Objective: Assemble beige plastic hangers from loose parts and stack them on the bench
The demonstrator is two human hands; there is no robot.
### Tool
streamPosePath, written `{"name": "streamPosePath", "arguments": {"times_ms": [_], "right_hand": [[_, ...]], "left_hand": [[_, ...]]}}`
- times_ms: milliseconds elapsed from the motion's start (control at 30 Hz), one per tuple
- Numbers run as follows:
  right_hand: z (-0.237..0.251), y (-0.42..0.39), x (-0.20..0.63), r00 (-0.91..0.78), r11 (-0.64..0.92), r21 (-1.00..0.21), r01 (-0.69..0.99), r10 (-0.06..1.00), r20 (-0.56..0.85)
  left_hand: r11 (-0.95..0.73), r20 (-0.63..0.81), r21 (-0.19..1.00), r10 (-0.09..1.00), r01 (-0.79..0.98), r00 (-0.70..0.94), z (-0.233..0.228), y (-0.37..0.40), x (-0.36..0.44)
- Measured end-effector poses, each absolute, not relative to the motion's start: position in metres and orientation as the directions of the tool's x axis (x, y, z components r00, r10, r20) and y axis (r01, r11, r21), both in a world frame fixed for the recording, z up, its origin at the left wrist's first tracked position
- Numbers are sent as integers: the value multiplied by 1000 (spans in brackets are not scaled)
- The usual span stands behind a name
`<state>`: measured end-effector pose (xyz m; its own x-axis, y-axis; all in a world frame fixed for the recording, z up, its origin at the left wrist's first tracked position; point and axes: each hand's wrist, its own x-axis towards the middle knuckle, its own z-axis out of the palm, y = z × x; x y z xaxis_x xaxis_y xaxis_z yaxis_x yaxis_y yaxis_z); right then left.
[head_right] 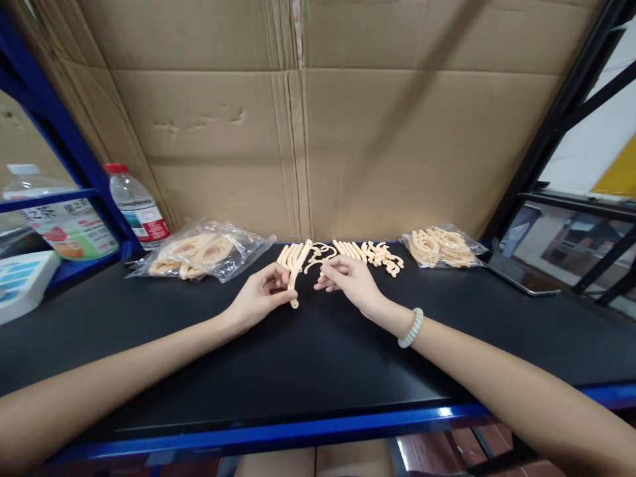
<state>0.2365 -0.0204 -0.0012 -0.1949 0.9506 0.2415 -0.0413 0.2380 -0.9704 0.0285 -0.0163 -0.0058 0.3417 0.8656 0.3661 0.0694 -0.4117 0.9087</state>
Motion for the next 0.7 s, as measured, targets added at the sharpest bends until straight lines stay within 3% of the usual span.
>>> {"name": "streamPosePath", "arguments": {"times_ms": [133, 300, 500, 700], "right_hand": [[-4, -25, 233, -186, 114, -989, -94, 974, 130], [-5, -26, 233, -167, 59, -973, -221, 981, 97], [-4, -28, 233, -286, 40, -973, -228, 952, 106], [-2, -31, 231, -367, 27, -978, -208, 924, 104]], "left_hand": [[-305, 306, 951, 908, -52, 285, -7, -18, 29], [-193, 210, 977, 927, -86, 310, -5, -23, 30], [-202, 220, 975, 936, -93, 276, -7, -23, 30], [-312, 302, 950, 916, -5, 264, -6, -25, 31]]}}
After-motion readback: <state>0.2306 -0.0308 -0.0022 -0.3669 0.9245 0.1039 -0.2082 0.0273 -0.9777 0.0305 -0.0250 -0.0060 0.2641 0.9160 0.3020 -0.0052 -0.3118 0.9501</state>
